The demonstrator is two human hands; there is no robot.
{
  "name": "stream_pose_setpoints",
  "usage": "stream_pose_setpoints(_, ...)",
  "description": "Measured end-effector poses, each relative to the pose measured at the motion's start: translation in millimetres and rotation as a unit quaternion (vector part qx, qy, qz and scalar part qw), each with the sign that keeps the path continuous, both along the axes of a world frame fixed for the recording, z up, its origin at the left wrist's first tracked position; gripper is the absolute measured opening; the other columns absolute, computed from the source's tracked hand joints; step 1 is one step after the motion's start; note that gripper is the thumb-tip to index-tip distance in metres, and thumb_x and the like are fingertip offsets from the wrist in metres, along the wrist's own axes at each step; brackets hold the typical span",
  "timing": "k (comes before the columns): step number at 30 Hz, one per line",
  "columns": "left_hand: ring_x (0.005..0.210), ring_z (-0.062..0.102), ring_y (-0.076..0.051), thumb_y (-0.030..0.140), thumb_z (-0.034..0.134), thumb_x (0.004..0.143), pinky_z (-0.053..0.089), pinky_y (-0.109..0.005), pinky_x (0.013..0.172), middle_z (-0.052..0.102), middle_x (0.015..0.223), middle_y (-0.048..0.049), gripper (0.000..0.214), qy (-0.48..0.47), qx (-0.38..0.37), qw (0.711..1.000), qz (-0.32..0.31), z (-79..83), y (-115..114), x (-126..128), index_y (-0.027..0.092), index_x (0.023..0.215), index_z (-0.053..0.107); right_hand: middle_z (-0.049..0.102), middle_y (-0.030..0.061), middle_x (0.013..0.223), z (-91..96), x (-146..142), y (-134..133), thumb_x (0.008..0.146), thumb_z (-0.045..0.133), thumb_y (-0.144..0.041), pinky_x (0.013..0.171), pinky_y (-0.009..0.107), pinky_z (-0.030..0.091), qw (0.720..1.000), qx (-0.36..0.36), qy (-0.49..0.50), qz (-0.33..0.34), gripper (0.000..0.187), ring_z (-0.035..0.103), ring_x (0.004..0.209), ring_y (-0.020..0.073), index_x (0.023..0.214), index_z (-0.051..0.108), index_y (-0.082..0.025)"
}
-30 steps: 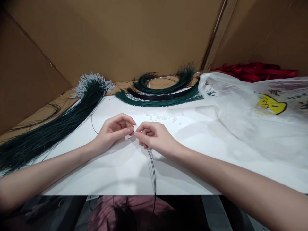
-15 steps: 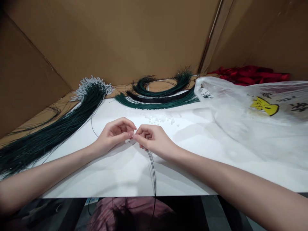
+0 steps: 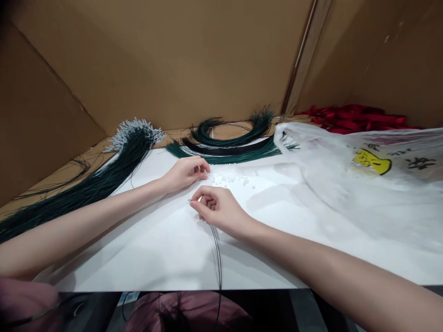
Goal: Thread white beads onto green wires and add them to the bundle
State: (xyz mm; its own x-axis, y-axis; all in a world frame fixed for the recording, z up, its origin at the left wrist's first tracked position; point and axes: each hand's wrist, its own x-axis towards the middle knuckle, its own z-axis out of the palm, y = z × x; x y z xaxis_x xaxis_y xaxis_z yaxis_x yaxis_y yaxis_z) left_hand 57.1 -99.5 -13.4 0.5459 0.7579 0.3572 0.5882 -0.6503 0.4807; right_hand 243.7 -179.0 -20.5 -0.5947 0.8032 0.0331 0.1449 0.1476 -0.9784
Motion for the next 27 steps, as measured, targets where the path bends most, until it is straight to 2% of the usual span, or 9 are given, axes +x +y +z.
stream_pose_setpoints(3,0.07,0.053,-0.014,0.018,0.062,0.083,0.039,-0.025,0.067,0.059,0.078,-0.001,0.004,0.017,0.011,1.0,-0.004,-7.4,9,2,0.017,0.082,0.065,0.05,-0.005,0.057,0.9,0,0,0.085,0.063,-0.025,0.052,0.021,0.04,1.0,0.001,0.0,-0.004,0.01,0.051,0.05,0.0085,0.083,0.059,-0.016)
stream_pose_setpoints(6,0.072,0.054,-0.015,0.015,0.059,0.082,0.038,-0.025,0.067,0.061,0.079,-0.0019,0.007,0.02,0.014,1.0,-0.004,-7.9,11,2,0.017,0.078,0.064,0.051,-0.0051,0.057,1.0,1,0,0.085,0.063,-0.025,0.052,0.022,0.04,1.0,0.001,0.007,-0.006,0.01,0.051,0.05,0.0087,0.083,0.059,-0.017)
stream_pose_setpoints(10,0.075,0.055,-0.015,0.011,0.055,0.083,0.039,-0.025,0.068,0.064,0.082,-0.0022,0.01,-0.013,0.006,1.0,-0.001,2.6,-1,-1,0.017,0.08,0.063,0.052,-0.0043,0.058,0.2,0,-1,0.087,0.061,-0.029,0.053,0.022,0.039,1.0,0.007,0.005,0.0,0.013,0.05,0.051,0.009,0.083,0.059,-0.017)
stream_pose_setpoints(12,0.076,0.057,-0.015,0.014,0.057,0.085,0.042,-0.026,0.069,0.064,0.082,-0.0022,0.006,-0.073,-0.041,0.996,0.0,9.0,-13,-4,0.016,0.083,0.062,0.051,-0.0046,0.058,-0.1,1,-1,0.087,0.06,-0.029,0.053,0.022,0.039,1.0,0.009,0.009,0.005,0.013,0.05,0.051,0.0091,0.083,0.058,-0.017)
stream_pose_setpoints(14,0.076,0.06,-0.014,0.019,0.061,0.085,0.047,-0.026,0.072,0.064,0.08,-0.0024,0.004,-0.158,-0.123,0.979,-0.021,12.9,-29,-8,0.015,0.084,0.062,0.049,-0.0052,0.057,-0.1,1,-1,0.088,0.059,-0.029,0.053,0.022,0.038,1.0,0.011,0.014,0.006,0.012,0.049,0.051,0.0091,0.083,0.057,-0.017)
stream_pose_setpoints(16,0.075,0.062,-0.013,0.023,0.067,0.084,0.049,-0.026,0.072,0.064,0.08,-0.003,0.011,-0.23,-0.2,0.952,-0.039,12.6,-46,-12,0.013,0.085,0.062,0.048,-0.0056,0.057,0.2,1,-1,0.088,0.058,-0.028,0.053,0.022,0.038,1.0,0.01,0.022,0.005,0.012,0.049,0.051,0.009,0.083,0.057,-0.017)
stream_pose_setpoints(18,0.075,0.063,-0.013,0.024,0.072,0.082,0.05,-0.024,0.072,0.066,0.082,-0.0039,0.015,-0.281,-0.251,0.926,-0.023,8.1,-63,-15,0.013,0.086,0.063,0.047,-0.0055,0.058,0.5,0,-1,0.088,0.057,-0.028,0.054,0.023,0.039,1.0,0.011,0.029,0.001,0.011,0.048,0.052,0.009,0.083,0.057,-0.017)
stream_pose_setpoints(22,0.077,0.065,-0.012,0.022,0.078,0.077,0.052,-0.023,0.072,0.068,0.085,-0.0034,0.019,-0.35,-0.302,0.887,-0.004,-5.4,-82,-19,0.014,0.086,0.063,0.048,-0.0049,0.06,0.9,-1,-1,0.088,0.058,-0.027,0.054,0.023,0.039,0.999,0.014,0.029,-0.004,0.011,0.048,0.053,0.0091,0.083,0.058,-0.017)
stream_pose_setpoints(27,0.077,0.066,-0.012,0.021,0.08,0.073,0.053,-0.023,0.072,0.069,0.084,-0.0029,0.021,-0.374,-0.318,0.871,-0.005,-13.2,-84,-19,0.014,0.086,0.065,0.049,-0.0045,0.061,0.6,-1,-1,0.087,0.059,-0.029,0.053,0.023,0.042,1.0,0.008,0.028,-0.007,0.012,0.05,0.054,0.0095,0.083,0.057,-0.018)
